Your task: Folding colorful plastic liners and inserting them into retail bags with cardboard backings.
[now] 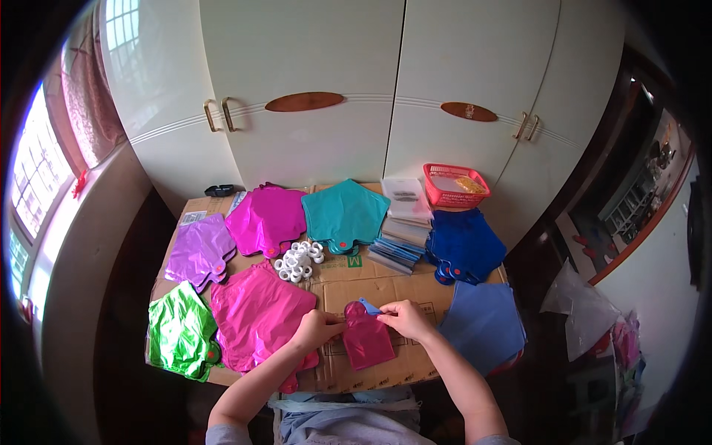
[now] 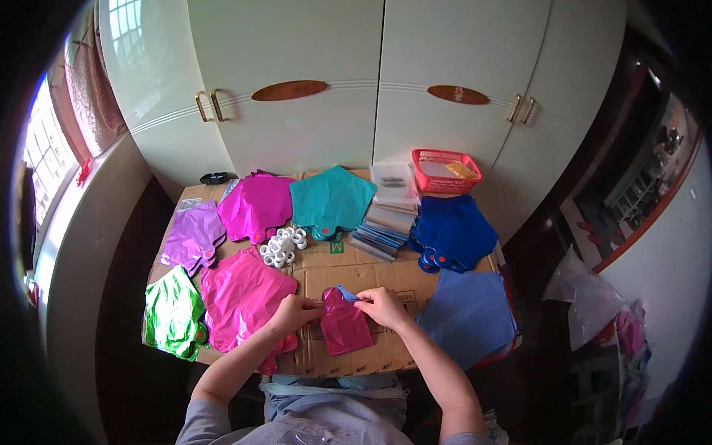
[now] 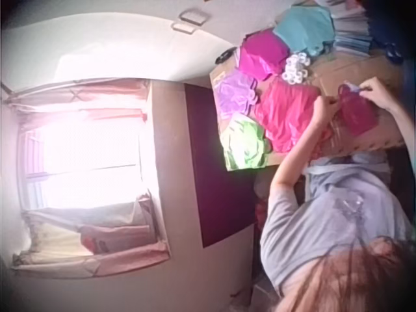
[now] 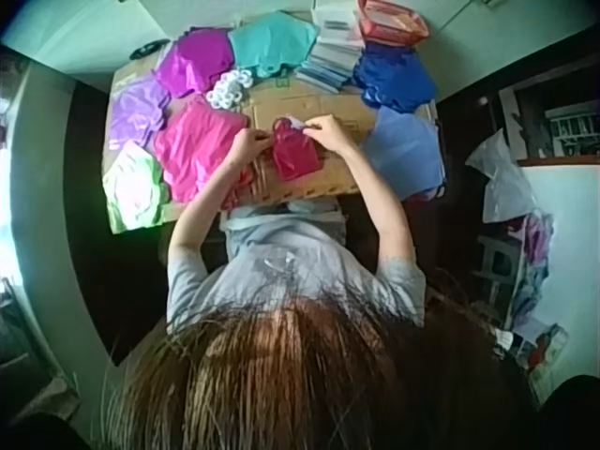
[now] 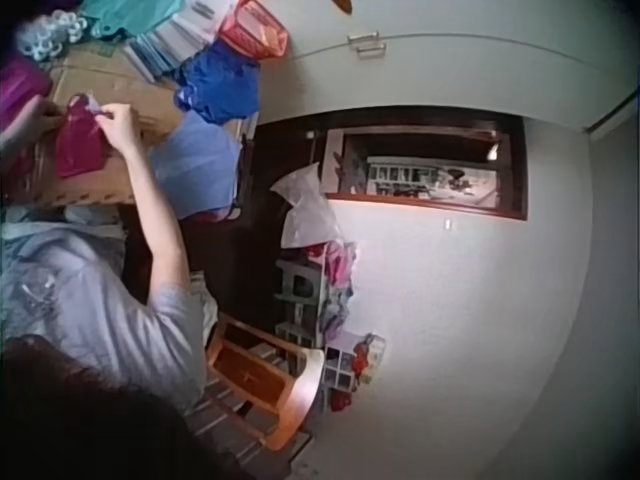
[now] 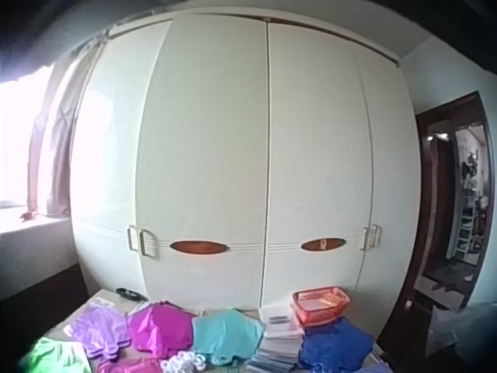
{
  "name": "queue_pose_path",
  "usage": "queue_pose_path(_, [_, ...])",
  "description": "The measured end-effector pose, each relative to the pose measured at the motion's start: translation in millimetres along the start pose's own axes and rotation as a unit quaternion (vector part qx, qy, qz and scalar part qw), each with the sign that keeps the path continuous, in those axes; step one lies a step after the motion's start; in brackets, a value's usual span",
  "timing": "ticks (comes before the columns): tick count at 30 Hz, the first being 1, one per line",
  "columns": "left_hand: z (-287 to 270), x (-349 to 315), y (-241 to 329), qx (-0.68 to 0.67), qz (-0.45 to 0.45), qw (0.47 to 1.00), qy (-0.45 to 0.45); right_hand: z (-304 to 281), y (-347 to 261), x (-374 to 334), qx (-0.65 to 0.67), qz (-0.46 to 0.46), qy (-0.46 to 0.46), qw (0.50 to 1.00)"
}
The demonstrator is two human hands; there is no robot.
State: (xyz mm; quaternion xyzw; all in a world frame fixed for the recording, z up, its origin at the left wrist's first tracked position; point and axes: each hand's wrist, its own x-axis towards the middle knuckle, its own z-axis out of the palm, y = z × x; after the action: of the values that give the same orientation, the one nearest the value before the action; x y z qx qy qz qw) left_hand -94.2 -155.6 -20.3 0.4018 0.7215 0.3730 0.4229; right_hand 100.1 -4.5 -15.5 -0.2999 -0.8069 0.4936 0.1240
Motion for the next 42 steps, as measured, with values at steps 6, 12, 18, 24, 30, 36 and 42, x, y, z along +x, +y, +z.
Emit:
queue_pose_path(6, [8, -5, -12, 0.154, 0.191, 0.966, 0.083, 6, 7, -1, -0.055, -0.046, 0.040, 0.997])
queue_pose_path(12, [16, -11, -8, 0.321, 0.296, 0.894, 0.099, 12, 25, 2, -0.146, -0.220, 0.120, 0.957])
queue_pose_path(18, [20, -21, -5, 0.471, 0.403, 0.784, 0.047, 16, 23, -1, -0.186, -0.243, 0.111, 0.946])
queue_pose_path(24, [27, -21, -1, 0.556, 0.414, 0.720, 0.026, 23, 12, -8, -0.274, -0.238, 0.130, 0.923])
queue_pose_path(30, [32, -25, -5, 0.563, 0.416, 0.712, 0.053, 45, -9, -24, -0.352, -0.262, 0.176, 0.881])
queue_pose_path(36, [34, -29, -13, 0.560, 0.427, 0.706, 0.074, 49, 9, -24, -0.333, -0.292, 0.213, 0.871])
queue_pose_path(42, [32, -30, -15, 0.572, 0.433, 0.693, 0.069, 49, 11, -23, -0.324, -0.292, 0.194, 0.879])
